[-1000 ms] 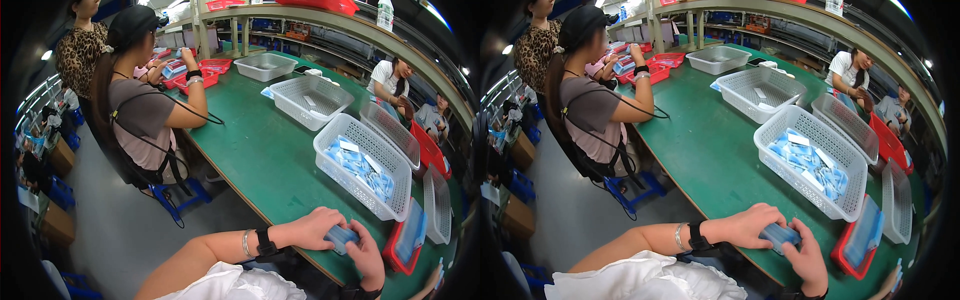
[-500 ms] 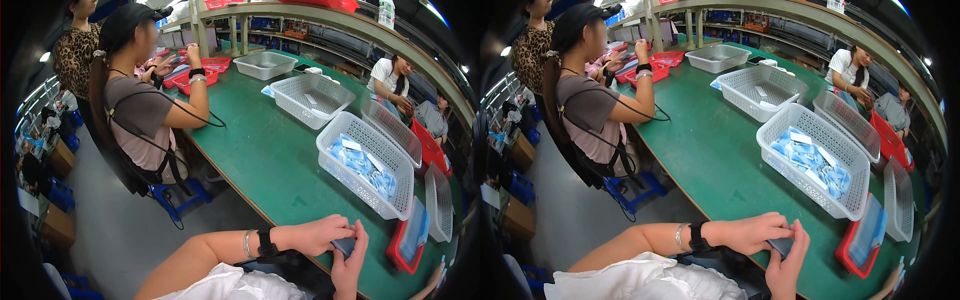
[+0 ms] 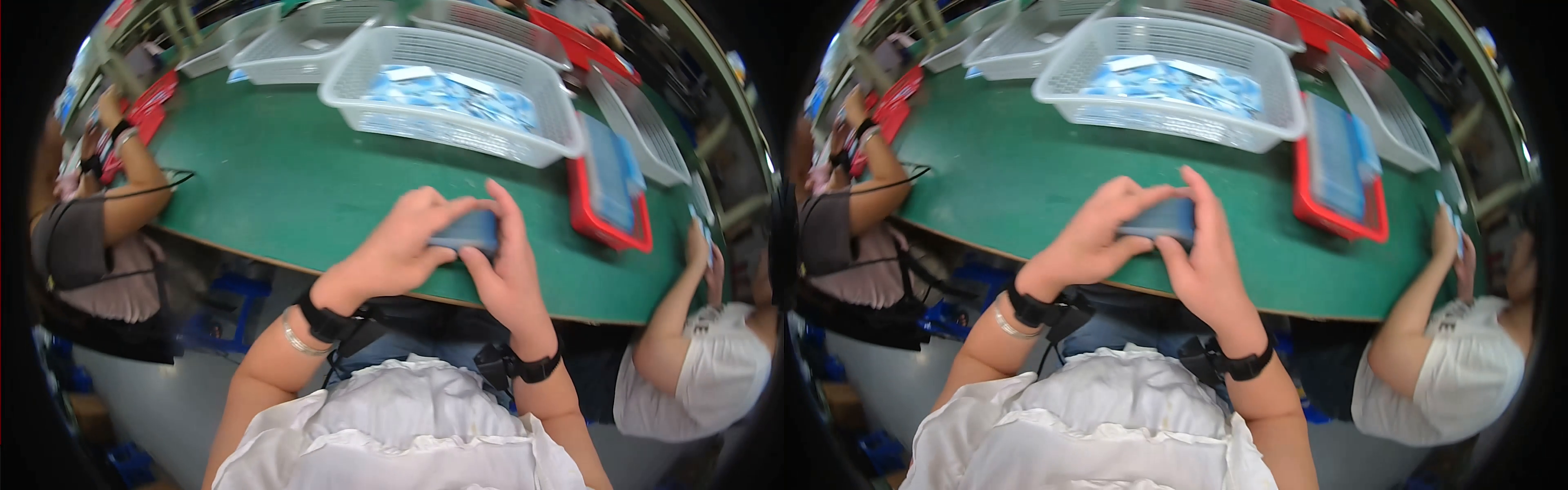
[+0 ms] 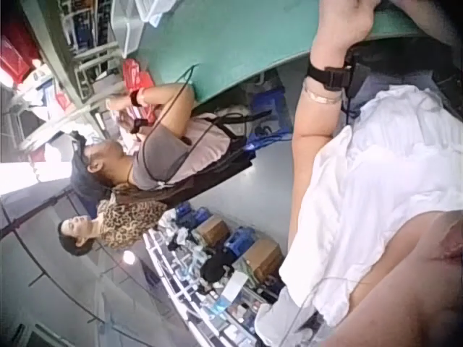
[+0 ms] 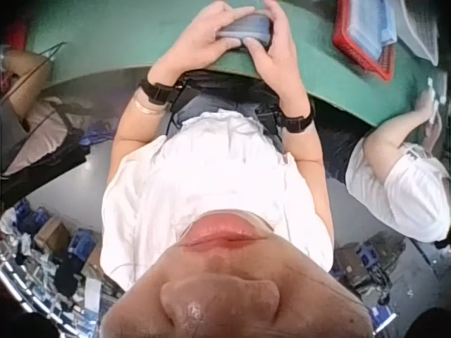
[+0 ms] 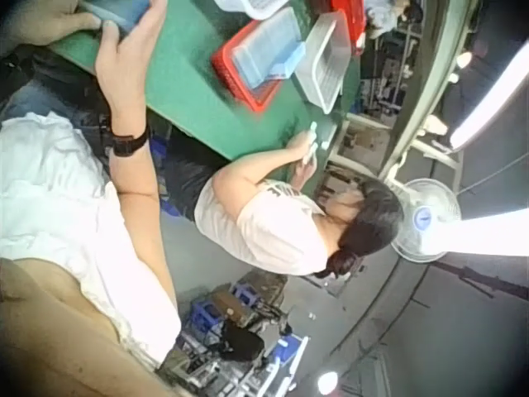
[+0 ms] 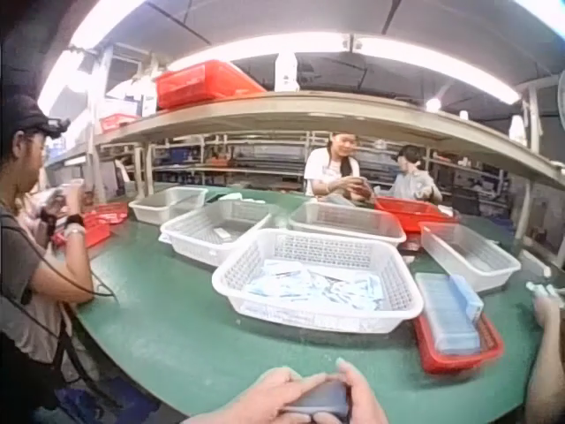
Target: Sorting and stacking small blue electronic component cases (Lost Mary brand) on a workbench.
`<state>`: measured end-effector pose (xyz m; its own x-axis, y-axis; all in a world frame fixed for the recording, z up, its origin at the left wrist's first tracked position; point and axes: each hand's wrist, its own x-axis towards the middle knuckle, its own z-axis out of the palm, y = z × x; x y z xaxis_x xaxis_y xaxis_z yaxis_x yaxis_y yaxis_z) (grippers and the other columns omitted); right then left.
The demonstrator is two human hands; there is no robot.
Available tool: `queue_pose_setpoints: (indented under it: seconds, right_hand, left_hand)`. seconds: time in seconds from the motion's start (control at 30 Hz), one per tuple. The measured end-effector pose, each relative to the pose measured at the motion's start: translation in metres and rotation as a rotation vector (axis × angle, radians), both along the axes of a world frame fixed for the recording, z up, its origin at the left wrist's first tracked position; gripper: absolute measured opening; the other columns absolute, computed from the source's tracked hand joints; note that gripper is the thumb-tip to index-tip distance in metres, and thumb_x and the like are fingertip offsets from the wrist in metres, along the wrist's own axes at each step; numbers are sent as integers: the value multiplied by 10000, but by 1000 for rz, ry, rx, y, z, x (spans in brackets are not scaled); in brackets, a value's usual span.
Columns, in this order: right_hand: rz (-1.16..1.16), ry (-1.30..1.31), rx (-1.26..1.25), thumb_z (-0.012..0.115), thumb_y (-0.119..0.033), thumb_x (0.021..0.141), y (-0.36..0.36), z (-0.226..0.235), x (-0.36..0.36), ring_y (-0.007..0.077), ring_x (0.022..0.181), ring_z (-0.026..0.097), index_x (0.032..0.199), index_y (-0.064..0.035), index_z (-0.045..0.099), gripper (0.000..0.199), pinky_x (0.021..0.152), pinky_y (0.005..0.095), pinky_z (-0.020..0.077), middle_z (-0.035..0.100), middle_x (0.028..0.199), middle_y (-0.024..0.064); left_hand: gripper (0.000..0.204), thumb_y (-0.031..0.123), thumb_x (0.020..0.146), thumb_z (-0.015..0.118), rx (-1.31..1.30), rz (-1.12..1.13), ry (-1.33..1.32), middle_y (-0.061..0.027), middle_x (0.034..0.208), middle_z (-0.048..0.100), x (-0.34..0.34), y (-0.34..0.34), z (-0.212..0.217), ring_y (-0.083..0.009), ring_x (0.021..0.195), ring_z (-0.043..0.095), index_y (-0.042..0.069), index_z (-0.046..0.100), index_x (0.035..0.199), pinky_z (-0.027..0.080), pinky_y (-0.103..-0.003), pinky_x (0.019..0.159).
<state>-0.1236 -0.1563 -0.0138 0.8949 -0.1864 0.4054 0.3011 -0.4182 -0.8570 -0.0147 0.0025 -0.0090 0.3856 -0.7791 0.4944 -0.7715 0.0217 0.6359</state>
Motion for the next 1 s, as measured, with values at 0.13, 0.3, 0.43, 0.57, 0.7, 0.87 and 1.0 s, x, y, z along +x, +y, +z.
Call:
queue_pose_setpoints:
  seconds: [0.13, 0.3, 0.43, 0.57, 0.7, 0.87, 1.0]
  right_hand:
    - [94, -30, 467, 594, -26, 904, -5, 5, -16, 212, 1234, 434, 1466, -19, 290, 639, 1033, 348, 377, 432, 1326, 158]
    - [199, -47, 851, 607, -133, 942, 11, 9, -45, 163, 1157, 448, 1480, -26, 290, 633, 1018, 300, 372, 436, 1244, 74]
    - [398, 30, 945, 622, -142, 940, 3, 6, -55, 149, 1138, 465, 1480, -18, 303, 639, 999, 296, 391, 443, 1233, 60]
    - [390, 20, 1067, 629, -143, 935, -3, 6, -64, 163, 1155, 500, 1476, -4, 299, 649, 989, 308, 416, 478, 1271, 79]
    - [560, 20, 1157, 646, -153, 925, -8, -1, -72, 174, 1144, 548, 1479, 3, 293, 675, 976, 308, 440, 545, 1266, 90]
    - [562, 91, 1112, 706, -206, 877, -4, 5, -79, 164, 1088, 568, 1465, 49, 301, 758, 921, 273, 455, 567, 1210, 102]
    - [607, 237, 903, 703, -206, 868, -2, 12, -82, 153, 1079, 566, 1448, 60, 338, 734, 878, 248, 455, 553, 1246, 120]
  left_hand:
    - [715, 34, 753, 734, -62, 49, 176, -133, 1088, 558, -33, -12, 13, -254, 1005, 540, 21, 444, 1406, 447, -364, 885]
    - [734, 43, 786, 739, -277, 220, 468, -146, 1048, 537, -95, -15, 6, -222, 909, 554, -58, 372, 1414, 480, -332, 780]
    - [801, 69, 782, 748, -163, 326, 124, -170, 1107, 468, -120, -11, -1, -230, 974, 511, -66, 308, 1438, 464, -339, 805]
    - [802, 97, 821, 734, -109, 85, 315, -174, 1199, 389, -123, -3, 13, -235, 1106, 445, -59, 263, 1451, 464, -342, 867]
    - [752, 240, 894, 693, -302, -23, 998, -158, 1278, 406, -120, 6, 27, -213, 1158, 447, -60, 273, 1441, 460, -359, 953]
    - [705, 216, 863, 732, 77, -270, 1429, -164, 1219, 569, -95, 17, 30, -215, 1115, 584, -69, 357, 1387, 486, -319, 909]
    - [582, 153, 861, 714, 194, -448, 1547, -141, 1173, 596, -91, 16, 25, -216, 1054, 624, -47, 416, 1320, 533, -330, 837]
